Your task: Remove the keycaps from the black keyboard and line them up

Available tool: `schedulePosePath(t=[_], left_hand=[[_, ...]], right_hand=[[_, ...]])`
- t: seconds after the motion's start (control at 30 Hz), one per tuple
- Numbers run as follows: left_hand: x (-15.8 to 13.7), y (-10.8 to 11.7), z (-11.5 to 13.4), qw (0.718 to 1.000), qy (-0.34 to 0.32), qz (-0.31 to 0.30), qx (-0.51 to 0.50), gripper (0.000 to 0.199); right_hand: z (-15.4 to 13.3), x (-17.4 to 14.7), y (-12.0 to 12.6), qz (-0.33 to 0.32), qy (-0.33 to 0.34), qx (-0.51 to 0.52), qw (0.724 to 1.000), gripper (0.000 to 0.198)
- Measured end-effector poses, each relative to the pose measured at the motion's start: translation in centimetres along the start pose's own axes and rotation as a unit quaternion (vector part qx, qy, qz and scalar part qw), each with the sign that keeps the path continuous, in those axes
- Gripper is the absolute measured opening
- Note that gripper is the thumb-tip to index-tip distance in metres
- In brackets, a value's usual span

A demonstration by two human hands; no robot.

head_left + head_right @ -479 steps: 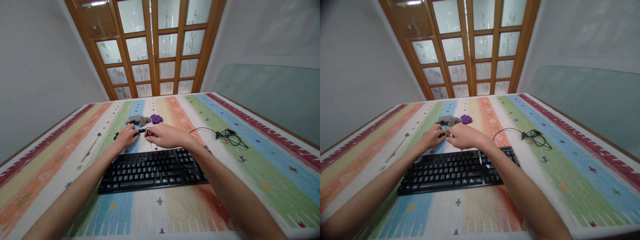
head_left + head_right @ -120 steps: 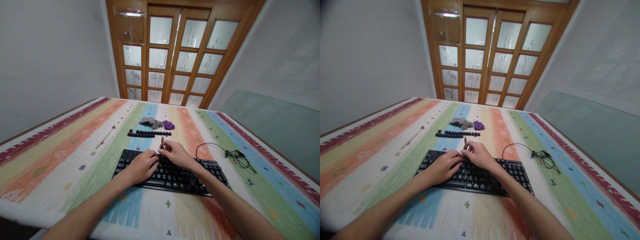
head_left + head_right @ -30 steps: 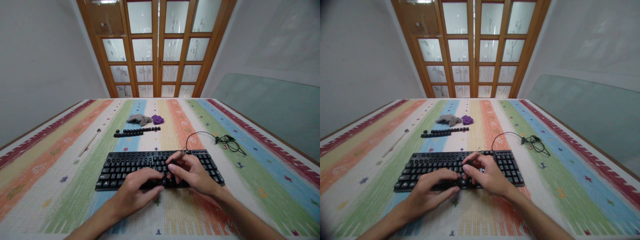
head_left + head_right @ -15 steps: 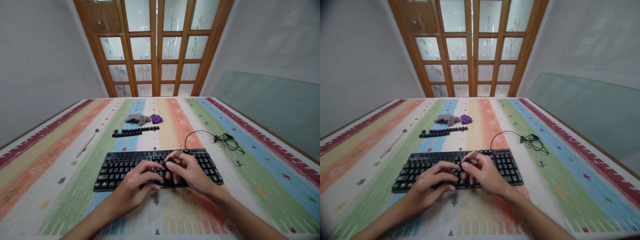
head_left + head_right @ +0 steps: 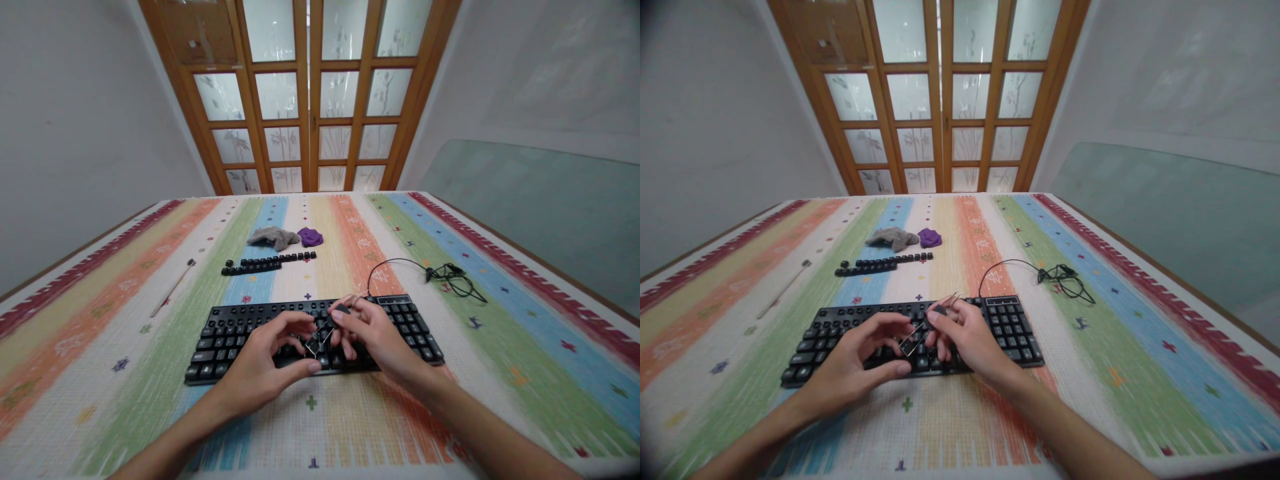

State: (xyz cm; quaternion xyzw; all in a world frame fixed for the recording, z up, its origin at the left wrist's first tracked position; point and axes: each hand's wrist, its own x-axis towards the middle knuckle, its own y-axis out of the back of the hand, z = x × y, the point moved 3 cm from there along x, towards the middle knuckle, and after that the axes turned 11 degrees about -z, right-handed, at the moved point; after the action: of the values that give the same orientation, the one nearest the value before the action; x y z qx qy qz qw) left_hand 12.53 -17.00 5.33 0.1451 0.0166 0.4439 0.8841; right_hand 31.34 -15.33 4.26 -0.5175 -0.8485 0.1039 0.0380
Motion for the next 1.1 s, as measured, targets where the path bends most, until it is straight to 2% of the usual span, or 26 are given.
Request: schedulePosePath(t=[0.07,0.2,0.33,0.47,0.77,1.1], left_hand=[[0.1,-0.1,-0.5,0.997,0.022,-0.002,-0.069,0.042],[0.2,0.0,-1.0,0.989,0.038,0.011,-0.145,0.041],[0.3,-0.1,-0.9,0.979,0.039,-0.018,-0.198,0.037],[0.3,-0.1,-0.7,0.978,0.031,-0.014,-0.208,0.032],[0.1,-0.5,-1.1,0.971,-0.008,-0.024,-0.238,0.035],[-0.1,-0.3,-0.4,0.973,-0.026,-0.020,-0.230,0.023]], right_hand=[[-0.1,-0.1,-0.1,-0.004,0.005,-0.007,1.000,0.039],[-0.1,-0.2,-0.2,-0.016,0.021,-0.003,1.000,0.037],[-0.2,-0.2,-0.1,-0.021,0.024,0.044,0.999,0.035],[0.1,-0.1,-0.2,-0.034,0.002,0.112,0.993,0.036],[1.2,-0.1,-0.6,-0.090,-0.053,0.226,0.968,0.032],[0.8,-0.3,-0.6,-0.098,-0.027,0.243,0.965,0.027]])
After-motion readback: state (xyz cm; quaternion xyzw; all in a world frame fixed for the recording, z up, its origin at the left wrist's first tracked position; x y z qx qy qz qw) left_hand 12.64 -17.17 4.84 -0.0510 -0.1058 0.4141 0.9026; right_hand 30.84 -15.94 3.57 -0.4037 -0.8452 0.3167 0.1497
